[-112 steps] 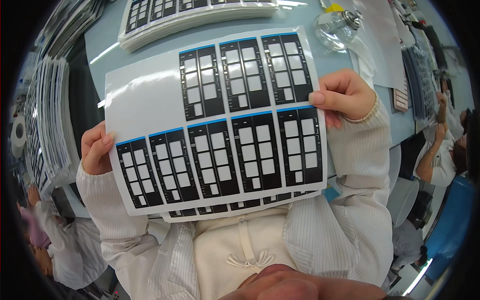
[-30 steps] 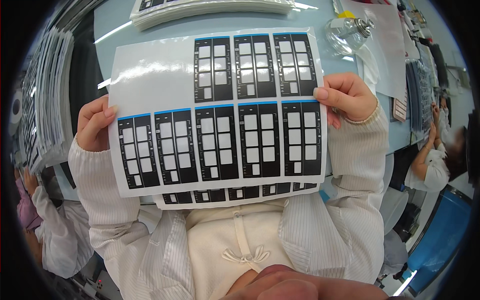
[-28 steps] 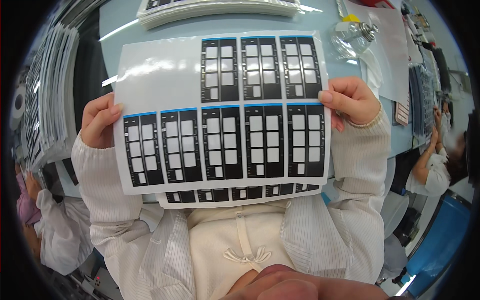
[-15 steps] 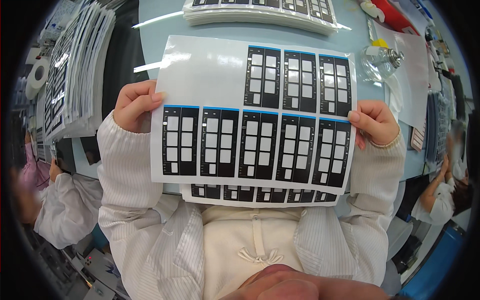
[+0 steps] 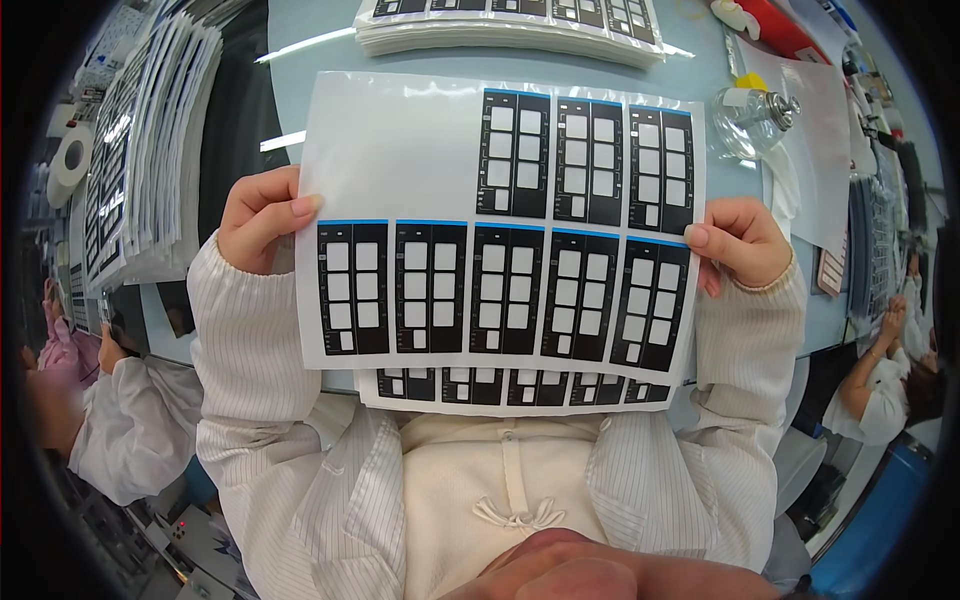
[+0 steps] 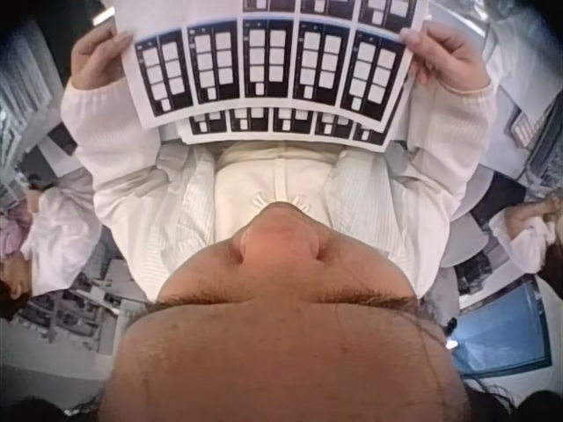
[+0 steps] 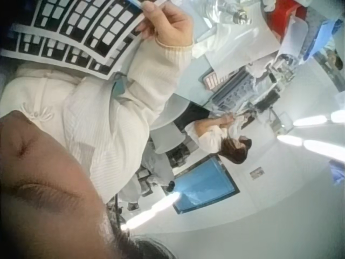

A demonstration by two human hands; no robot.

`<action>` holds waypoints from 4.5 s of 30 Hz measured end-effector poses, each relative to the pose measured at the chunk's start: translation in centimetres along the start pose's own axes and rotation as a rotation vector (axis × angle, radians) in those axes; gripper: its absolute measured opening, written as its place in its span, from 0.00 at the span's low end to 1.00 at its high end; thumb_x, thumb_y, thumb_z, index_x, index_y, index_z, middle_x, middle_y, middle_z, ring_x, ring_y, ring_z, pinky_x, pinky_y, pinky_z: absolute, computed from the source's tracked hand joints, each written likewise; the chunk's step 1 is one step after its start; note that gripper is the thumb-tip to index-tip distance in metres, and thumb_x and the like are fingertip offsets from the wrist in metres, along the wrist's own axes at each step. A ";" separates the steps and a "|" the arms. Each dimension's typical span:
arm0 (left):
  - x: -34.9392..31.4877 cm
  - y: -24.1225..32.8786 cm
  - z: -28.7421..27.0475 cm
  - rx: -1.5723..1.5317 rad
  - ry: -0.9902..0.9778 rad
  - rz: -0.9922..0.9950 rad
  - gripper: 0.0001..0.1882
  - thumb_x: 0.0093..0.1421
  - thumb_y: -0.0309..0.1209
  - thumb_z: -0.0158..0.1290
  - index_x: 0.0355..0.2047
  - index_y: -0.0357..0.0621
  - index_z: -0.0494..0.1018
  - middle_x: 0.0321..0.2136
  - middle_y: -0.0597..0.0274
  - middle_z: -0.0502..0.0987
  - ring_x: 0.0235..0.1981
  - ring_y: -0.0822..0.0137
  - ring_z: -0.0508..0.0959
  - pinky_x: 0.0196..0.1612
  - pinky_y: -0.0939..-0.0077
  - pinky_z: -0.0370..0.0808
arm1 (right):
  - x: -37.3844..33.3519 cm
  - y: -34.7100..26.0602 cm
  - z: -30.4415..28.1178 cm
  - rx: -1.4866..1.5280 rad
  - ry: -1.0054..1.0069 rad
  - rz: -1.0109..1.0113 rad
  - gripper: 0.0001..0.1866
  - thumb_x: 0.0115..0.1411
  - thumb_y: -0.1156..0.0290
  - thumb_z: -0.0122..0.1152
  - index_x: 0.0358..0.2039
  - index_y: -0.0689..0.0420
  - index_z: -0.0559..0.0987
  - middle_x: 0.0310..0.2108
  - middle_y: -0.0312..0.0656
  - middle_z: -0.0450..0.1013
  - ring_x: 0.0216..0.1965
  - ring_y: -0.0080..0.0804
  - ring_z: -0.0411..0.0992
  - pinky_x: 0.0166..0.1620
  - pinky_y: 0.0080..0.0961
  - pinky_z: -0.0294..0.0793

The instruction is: The recorder is marking specific points on sheets of stickers with a pen and wiping the sheets with a cloth at a workstation.

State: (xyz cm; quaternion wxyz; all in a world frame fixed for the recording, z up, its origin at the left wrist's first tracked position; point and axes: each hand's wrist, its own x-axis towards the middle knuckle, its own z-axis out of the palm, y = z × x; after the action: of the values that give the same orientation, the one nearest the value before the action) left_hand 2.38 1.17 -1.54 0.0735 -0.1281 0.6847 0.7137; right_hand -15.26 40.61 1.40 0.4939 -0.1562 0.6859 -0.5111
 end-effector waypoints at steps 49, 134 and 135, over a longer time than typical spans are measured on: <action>-5.1 -2.6 -8.6 0.117 0.794 0.568 0.17 0.61 0.25 0.48 0.51 0.35 0.66 0.40 0.55 0.76 0.39 0.71 0.76 0.42 0.82 0.72 | 0.6 1.0 1.3 0.007 0.261 -0.230 0.10 0.60 0.69 0.54 0.36 0.63 0.77 0.20 0.38 0.73 0.15 0.20 0.70 0.19 0.10 0.65; 8.8 1.5 21.0 1.055 -0.056 0.794 0.29 0.49 0.40 0.61 0.48 0.37 0.68 0.49 0.52 0.67 0.58 0.53 0.60 0.58 0.62 0.60 | 0.6 2.7 -1.1 -0.893 0.812 -0.524 0.14 0.45 0.71 0.68 0.35 0.58 0.81 0.23 0.38 0.75 0.18 0.24 0.69 0.25 0.19 0.69; 8.8 1.5 21.0 1.059 -0.054 0.791 0.30 0.49 0.40 0.61 0.49 0.37 0.67 0.50 0.52 0.66 0.58 0.53 0.60 0.59 0.62 0.60 | 0.6 2.6 -1.0 -0.896 0.810 -0.523 0.14 0.45 0.71 0.68 0.35 0.58 0.81 0.23 0.38 0.75 0.18 0.24 0.69 0.25 0.19 0.69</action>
State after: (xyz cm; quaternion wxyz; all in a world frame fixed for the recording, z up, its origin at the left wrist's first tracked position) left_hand -8.14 21.39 -2.01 -0.1239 0.2045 0.9364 0.2569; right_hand -15.62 41.84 -1.12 -0.0566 -0.3034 0.9035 -0.2973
